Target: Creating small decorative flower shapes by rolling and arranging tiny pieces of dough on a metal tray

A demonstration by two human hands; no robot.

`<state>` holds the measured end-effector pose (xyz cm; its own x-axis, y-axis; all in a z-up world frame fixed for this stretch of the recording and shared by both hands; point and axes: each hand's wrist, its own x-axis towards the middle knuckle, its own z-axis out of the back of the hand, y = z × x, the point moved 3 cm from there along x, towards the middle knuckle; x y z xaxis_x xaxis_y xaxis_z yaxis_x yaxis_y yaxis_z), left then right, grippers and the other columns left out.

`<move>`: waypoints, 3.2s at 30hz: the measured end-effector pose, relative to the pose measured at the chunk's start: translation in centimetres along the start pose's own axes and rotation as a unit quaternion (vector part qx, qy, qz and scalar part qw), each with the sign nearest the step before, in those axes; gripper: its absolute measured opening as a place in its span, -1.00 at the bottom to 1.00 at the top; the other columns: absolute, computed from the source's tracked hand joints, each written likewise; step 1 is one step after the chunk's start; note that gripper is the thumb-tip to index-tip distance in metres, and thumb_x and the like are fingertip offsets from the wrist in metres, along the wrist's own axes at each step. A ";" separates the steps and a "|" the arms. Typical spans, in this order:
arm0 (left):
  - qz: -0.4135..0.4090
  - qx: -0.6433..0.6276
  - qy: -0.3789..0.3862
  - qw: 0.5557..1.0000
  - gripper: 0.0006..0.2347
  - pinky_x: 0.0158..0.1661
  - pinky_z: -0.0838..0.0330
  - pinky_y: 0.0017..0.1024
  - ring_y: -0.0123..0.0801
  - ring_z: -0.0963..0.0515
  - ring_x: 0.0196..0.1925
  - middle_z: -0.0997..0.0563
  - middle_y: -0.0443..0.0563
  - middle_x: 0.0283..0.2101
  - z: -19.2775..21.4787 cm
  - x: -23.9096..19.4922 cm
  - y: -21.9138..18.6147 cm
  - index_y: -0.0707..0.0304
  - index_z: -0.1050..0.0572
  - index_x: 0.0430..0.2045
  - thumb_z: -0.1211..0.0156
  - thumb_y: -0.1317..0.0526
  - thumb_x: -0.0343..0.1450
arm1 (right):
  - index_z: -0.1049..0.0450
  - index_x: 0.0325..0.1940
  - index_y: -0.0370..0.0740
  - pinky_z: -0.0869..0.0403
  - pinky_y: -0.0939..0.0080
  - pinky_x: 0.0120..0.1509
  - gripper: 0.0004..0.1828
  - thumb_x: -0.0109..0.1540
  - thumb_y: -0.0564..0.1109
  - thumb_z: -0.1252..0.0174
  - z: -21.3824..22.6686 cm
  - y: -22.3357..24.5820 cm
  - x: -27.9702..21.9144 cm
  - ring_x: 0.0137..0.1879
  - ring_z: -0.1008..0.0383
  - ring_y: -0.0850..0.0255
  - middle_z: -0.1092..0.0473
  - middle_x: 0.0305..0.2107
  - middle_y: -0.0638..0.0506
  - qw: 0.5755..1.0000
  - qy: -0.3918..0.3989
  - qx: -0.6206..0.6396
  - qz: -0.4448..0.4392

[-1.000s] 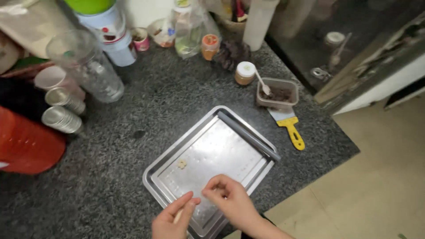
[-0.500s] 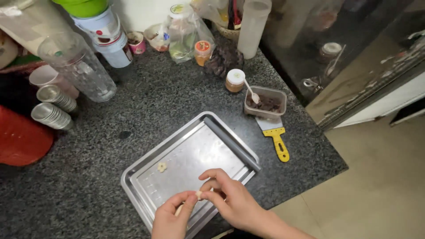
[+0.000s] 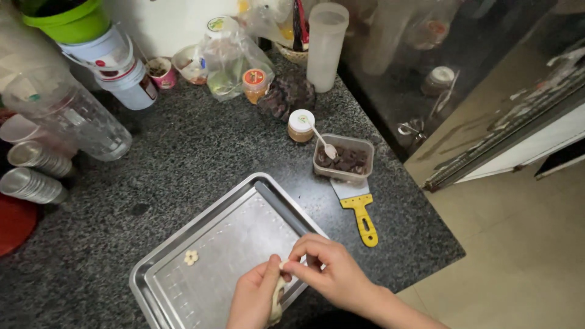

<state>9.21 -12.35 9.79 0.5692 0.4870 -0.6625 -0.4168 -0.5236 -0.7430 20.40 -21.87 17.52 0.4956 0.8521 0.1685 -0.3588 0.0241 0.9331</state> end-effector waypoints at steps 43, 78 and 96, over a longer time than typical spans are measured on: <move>-0.051 -0.065 -0.136 0.987 -0.82 0.00 -0.37 -0.59 -0.50 -0.61 -0.15 -0.72 -0.01 -0.29 0.0 -3.2 -5.3 0.32 -0.65 -0.45 -0.30 0.24 0.17 | -0.61 -0.32 -0.25 -0.39 0.40 -0.09 -0.81 0.11 -0.14 -0.14 -1.7 -4.4 2.7 -0.23 -0.49 0.36 -0.56 -0.37 0.04 0.981 0.044 0.120 -0.147; -0.066 -0.090 -0.138 0.984 -0.80 -0.05 -0.34 -0.61 -0.51 -0.57 -0.18 -0.69 -0.01 -0.28 0.4 -2.4 -4.4 0.33 -0.65 -0.43 -0.31 0.24 0.16 | -0.56 -0.33 -0.18 -0.26 0.44 -0.34 -0.88 0.13 -0.16 -0.13 -1.5 -3.4 2.6 -0.38 -0.33 0.40 -0.47 -0.39 0.09 0.997 0.017 0.051 -0.053; -0.001 -0.262 0.023 0.965 -0.67 -0.52 -0.06 -0.56 -0.47 -0.17 -0.68 -0.19 -0.04 -0.79 -0.7 -2.3 -3.8 0.21 -0.37 -0.10 -0.17 0.20 0.26 | -0.47 -0.12 -0.25 -0.27 0.49 -0.25 -0.75 0.15 -0.13 -0.12 -1.8 -5.4 2.2 -0.32 -0.28 0.46 -0.42 -0.36 0.11 0.946 0.082 0.232 -0.213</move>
<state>9.97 -12.03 14.18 0.6048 0.4629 -0.6480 -0.0069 -0.8107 -0.5855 22.04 -19.15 12.28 0.3737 0.8871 -0.2710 0.2500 0.1850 0.9504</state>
